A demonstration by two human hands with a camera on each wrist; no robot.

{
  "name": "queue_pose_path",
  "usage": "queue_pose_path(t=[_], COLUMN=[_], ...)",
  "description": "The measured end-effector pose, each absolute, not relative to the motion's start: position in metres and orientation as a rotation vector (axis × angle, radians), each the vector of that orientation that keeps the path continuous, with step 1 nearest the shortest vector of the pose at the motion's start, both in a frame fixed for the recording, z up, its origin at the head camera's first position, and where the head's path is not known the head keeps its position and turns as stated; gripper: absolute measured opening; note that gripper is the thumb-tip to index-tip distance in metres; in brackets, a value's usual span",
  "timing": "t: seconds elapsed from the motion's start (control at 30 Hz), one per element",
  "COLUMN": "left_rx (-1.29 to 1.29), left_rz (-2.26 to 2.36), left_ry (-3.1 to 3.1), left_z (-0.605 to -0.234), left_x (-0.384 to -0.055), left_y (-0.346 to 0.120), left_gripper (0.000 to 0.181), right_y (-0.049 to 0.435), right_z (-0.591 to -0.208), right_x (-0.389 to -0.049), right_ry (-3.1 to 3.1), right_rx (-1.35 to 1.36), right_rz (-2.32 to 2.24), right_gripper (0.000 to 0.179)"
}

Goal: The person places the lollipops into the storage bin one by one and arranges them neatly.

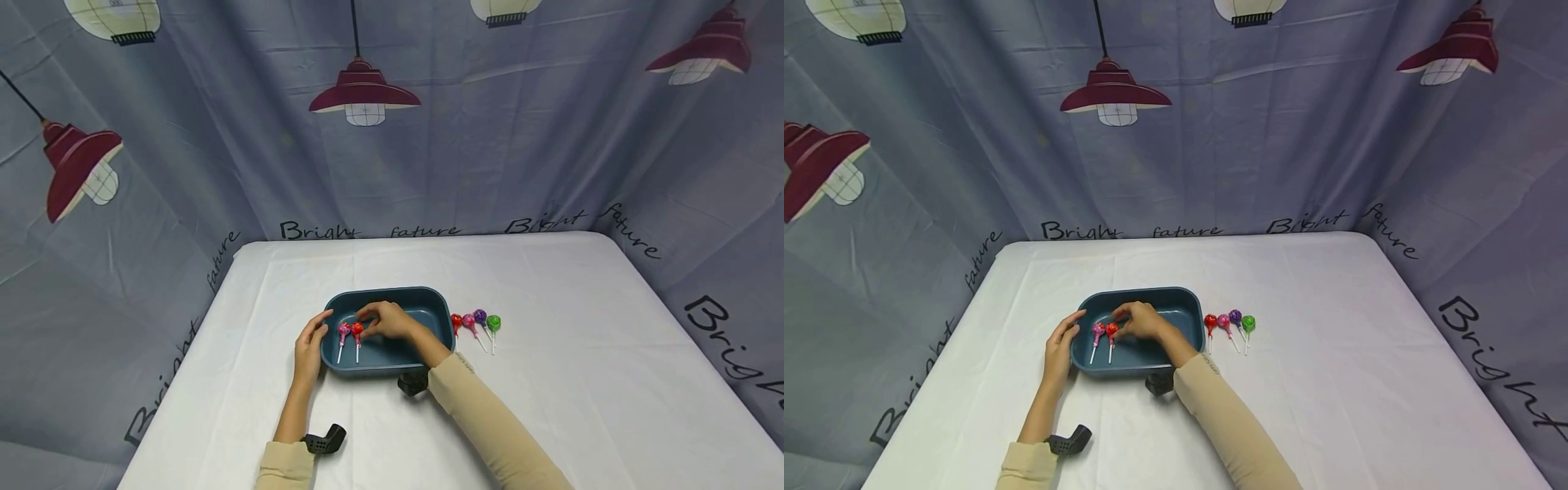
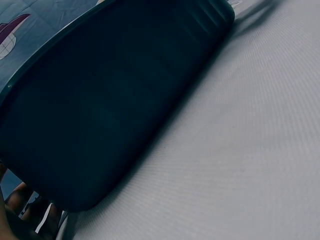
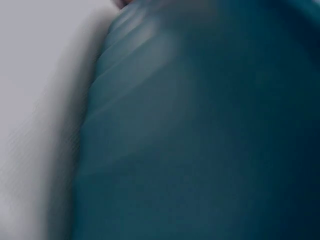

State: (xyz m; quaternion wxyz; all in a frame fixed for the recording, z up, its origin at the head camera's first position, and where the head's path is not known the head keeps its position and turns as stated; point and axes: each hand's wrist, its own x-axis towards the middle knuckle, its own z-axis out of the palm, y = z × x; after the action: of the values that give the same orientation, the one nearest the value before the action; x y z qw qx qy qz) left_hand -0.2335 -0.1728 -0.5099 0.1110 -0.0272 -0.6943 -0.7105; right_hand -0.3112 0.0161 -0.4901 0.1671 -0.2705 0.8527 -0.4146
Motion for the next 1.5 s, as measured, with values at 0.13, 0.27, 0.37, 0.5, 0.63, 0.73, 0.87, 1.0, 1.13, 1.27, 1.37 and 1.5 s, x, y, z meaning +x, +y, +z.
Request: queue_pose_path(t=[0.13,0.27,0.37,0.5,0.63,0.73,0.87,1.0,1.13,1.27,1.37,1.5], left_rx=[-0.071,-0.071,-0.069,-0.074,-0.083,-0.068,-0.052,-0.062,-0.058,-0.059,-0.066,-0.056], left_rz=[-2.08,-2.077,-2.073,-2.065,-2.058,-2.048,-2.048,-2.062,-2.07,-2.075,-2.077,-2.084], left_ry=[-2.042,-2.032,-2.028,-2.03,-2.033,-2.042,-2.048,-2.039,-2.039,-2.038,-2.032,-2.031], left_z=[-0.511,-0.511,-0.511,-0.512,-0.512,-0.512,-0.512,-0.512,-0.512,-0.512,-0.512,-0.513], left_x=[-0.234,-0.234,-0.234,-0.234,-0.235,-0.235,-0.235,-0.235,-0.235,-0.236,-0.235,-0.236], left_y=[-0.172,-0.172,-0.172,-0.172,-0.171,-0.171,-0.172,-0.172,-0.172,-0.172,-0.172,-0.173], left_gripper=[0.032,0.032,0.032,0.032,0.032,0.031,0.031,0.032,0.032,0.032,0.032,0.032], right_y=[0.022,0.029,0.036,0.048,0.064,0.078,0.1,0.123,0.144,0.166,0.182,0.202], right_z=[-0.485,-0.477,-0.469,-0.459,-0.448,-0.438,-0.426,-0.416,-0.414,-0.419,-0.426,-0.437], right_x=[-0.307,-0.301,-0.296,-0.29,-0.287,-0.285,-0.282,-0.278,-0.275,-0.274,-0.273,-0.27], right_ry=[2.428,2.456,2.46,2.461,2.45,2.433,2.445,2.474,2.508,2.546,2.602,2.681], right_rx=[-0.736,-0.716,-0.709,-0.727,-0.748,-0.746,-0.699,-0.637,-0.58,-0.481,-0.392,-0.285], right_rz=[-1.17,-1.17,-1.207,-1.263,-1.355,-1.425,-1.496,-1.567,-1.625,-1.656,-1.639,-1.594], right_gripper=[0.046,0.046,0.044,0.043,0.041,0.041,0.042,0.043,0.043,0.042,0.042,0.045])
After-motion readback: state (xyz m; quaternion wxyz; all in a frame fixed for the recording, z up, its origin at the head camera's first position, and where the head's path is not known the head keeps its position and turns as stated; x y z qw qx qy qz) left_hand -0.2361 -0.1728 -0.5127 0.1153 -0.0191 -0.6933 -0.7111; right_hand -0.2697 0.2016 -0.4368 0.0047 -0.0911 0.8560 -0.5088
